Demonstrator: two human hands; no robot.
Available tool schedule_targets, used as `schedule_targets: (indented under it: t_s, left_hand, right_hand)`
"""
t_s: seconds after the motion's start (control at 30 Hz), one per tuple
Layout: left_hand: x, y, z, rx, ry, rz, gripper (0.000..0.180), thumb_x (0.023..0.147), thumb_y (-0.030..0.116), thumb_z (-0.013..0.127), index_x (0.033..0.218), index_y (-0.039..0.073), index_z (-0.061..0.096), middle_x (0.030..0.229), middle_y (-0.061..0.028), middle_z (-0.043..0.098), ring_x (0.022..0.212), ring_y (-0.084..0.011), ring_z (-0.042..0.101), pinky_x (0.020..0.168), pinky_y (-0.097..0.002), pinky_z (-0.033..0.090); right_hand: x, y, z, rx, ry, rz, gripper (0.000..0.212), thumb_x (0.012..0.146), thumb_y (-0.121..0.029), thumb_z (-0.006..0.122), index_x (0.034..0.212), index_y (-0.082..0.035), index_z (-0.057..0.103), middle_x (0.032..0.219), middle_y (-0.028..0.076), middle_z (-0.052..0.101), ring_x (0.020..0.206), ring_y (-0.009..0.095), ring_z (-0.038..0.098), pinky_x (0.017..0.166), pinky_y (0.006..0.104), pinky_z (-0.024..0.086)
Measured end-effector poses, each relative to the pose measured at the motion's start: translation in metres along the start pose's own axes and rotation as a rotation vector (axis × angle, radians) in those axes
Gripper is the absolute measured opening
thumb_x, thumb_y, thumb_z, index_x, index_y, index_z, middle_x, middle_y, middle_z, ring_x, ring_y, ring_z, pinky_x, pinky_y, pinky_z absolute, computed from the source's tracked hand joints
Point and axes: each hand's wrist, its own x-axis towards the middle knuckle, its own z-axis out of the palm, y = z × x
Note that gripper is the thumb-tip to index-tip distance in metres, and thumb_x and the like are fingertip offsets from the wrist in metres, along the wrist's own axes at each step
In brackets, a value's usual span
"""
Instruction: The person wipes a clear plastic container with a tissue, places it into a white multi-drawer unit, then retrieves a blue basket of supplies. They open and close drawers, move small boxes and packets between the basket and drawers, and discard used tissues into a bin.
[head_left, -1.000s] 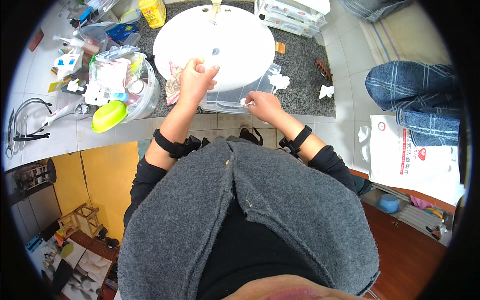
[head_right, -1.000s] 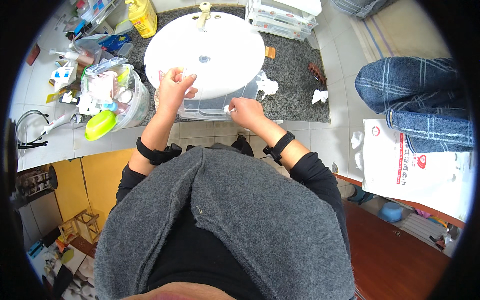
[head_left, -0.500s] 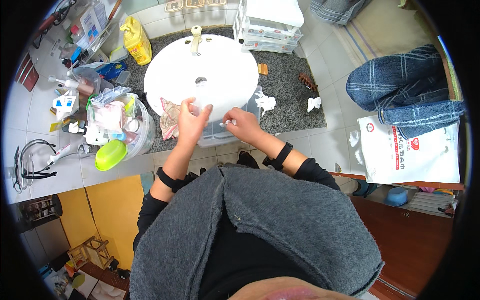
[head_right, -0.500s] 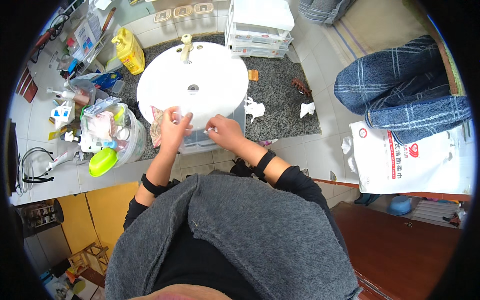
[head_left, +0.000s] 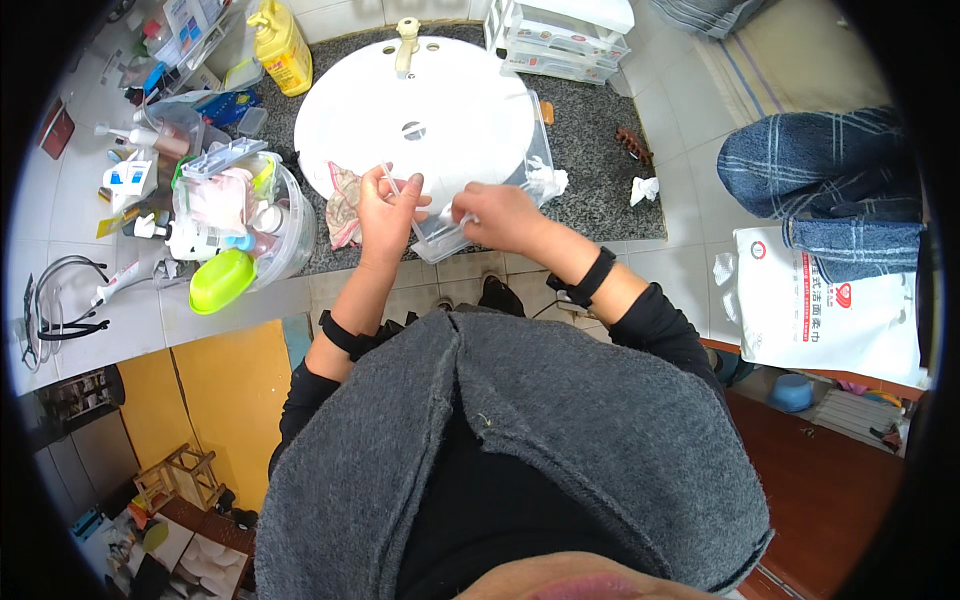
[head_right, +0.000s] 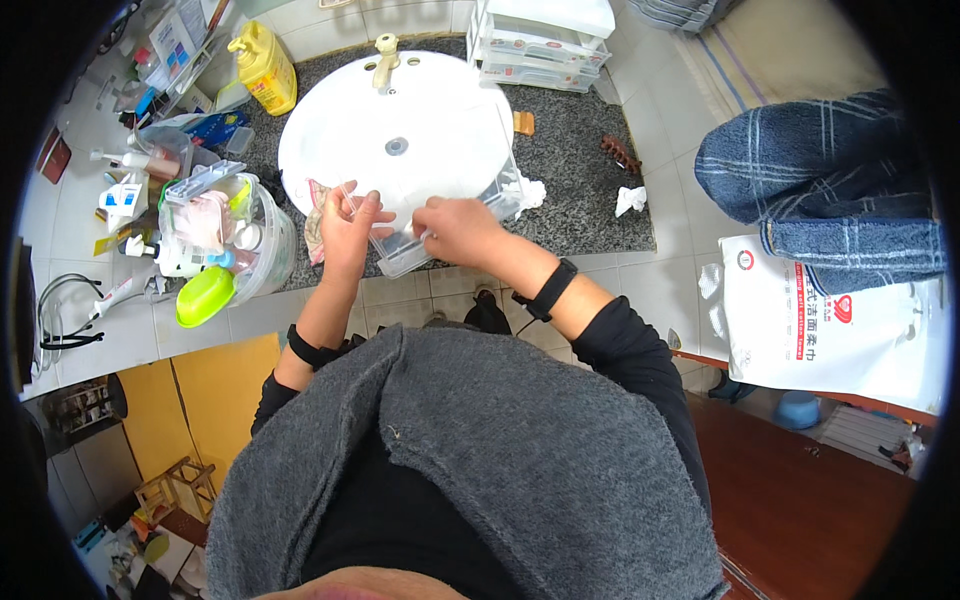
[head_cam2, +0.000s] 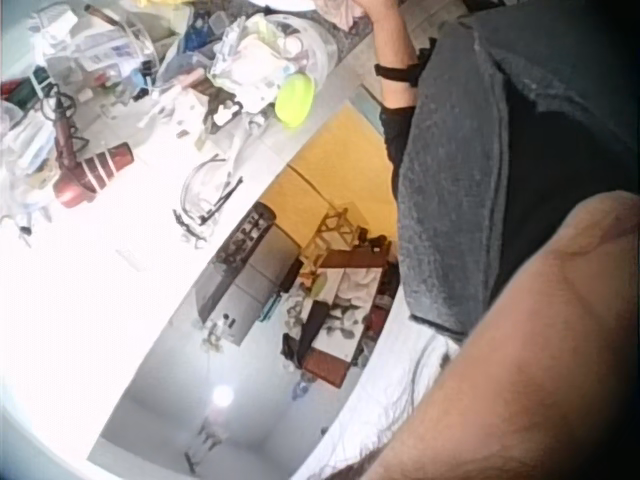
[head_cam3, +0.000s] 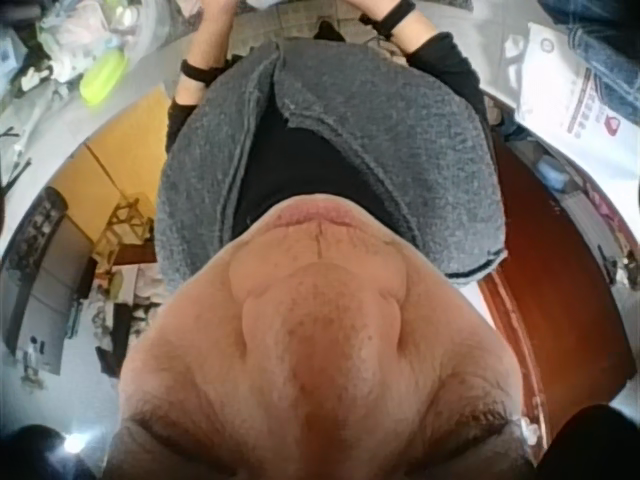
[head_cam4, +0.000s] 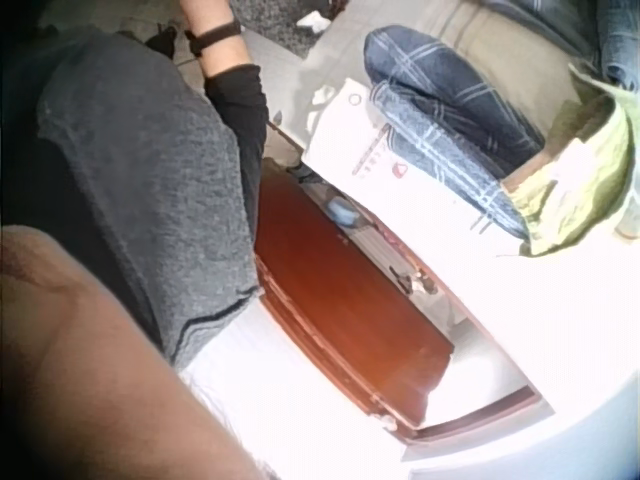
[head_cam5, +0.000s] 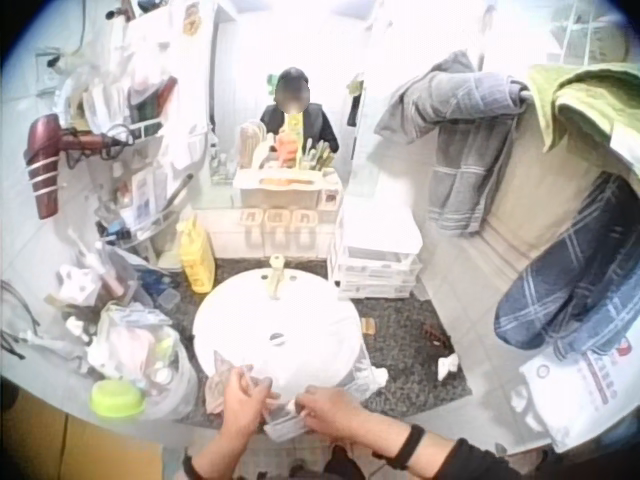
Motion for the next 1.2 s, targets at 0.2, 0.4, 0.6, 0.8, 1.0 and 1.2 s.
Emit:
schedule_targets:
  t_s: [0.2,0.4,0.6,0.8,1.0,1.2]
  left_hand:
    - [0.012,0.007,-0.035,-0.046,0.094,0.061,0.040,0.094,0.019,0.059,0.120,-0.006,0.042,0.087,-0.0119,0.058,0.067,-0.0204,0.065,0.053,-0.0290,0.055]
    - [0.014,0.000,-0.042,-0.287,0.029,-0.180,0.039,0.097,0.029,0.052,0.118,-0.003,0.043,0.090,-0.0185,0.059,0.075,-0.0312,0.066,0.061,-0.0388,0.058]
    - [0.006,-0.017,0.007,-0.347,-0.170,-0.319,0.041,0.098,0.024,0.045,0.127,-0.006,0.038,0.094,-0.0247,0.061,0.086,-0.0385,0.066,0.071,-0.0468,0.058]
    - [-0.002,-0.040,0.056,-0.416,-0.219,-0.346,0.037,0.096,0.022,0.049,0.124,-0.003,0.047,0.094,-0.0168,0.062,0.082,-0.0286,0.064,0.069,-0.0411,0.055]
    - [0.002,-0.050,0.075,-0.330,-0.060,-0.312,0.028,0.095,0.023,0.052,0.111,0.002,0.061,0.091,-0.0047,0.060,0.084,-0.0163,0.056,0.073,-0.0342,0.050]
    - [0.001,-0.064,0.084,-0.382,-0.043,-0.349,0.029,0.096,0.025,0.052,0.111,0.002,0.062,0.087,-0.0033,0.059,0.079,-0.0143,0.054,0.069,-0.0305,0.047]
  right_hand:
    - [-0.009,0.019,-0.046,-0.034,0.314,0.184,0.024,0.074,-0.006,0.060,0.097,-0.010,0.064,0.088,0.009,0.064,0.079,0.026,0.064,0.071,0.0342,0.052]
    - [-0.014,0.062,-0.082,1.244,0.803,0.366,0.038,0.086,-0.005,0.051,0.124,0.000,0.055,0.117,0.012,0.062,0.107,0.022,0.061,0.092,0.0352,0.050]
    - [0.001,0.062,-0.047,1.619,0.754,0.367,0.028,0.092,-0.016,0.051,0.116,-0.001,0.056,0.105,0.010,0.062,0.096,0.022,0.062,0.081,0.0326,0.053]
    - [-0.011,0.026,0.002,1.622,0.570,0.459,0.017,0.097,-0.017,0.051,0.108,-0.005,0.056,0.089,0.005,0.058,0.073,0.012,0.059,0.064,0.0270,0.052]
    - [-0.034,0.048,0.010,0.469,0.397,0.283,0.018,0.088,-0.014,0.059,0.103,-0.003,0.059,0.093,0.014,0.059,0.088,0.029,0.059,0.074,0.0405,0.047]
    - [-0.051,0.061,0.014,0.562,0.187,0.288,0.015,0.082,-0.017,0.062,0.085,-0.003,0.065,0.080,0.015,0.065,0.072,0.027,0.062,0.064,0.0382,0.048]
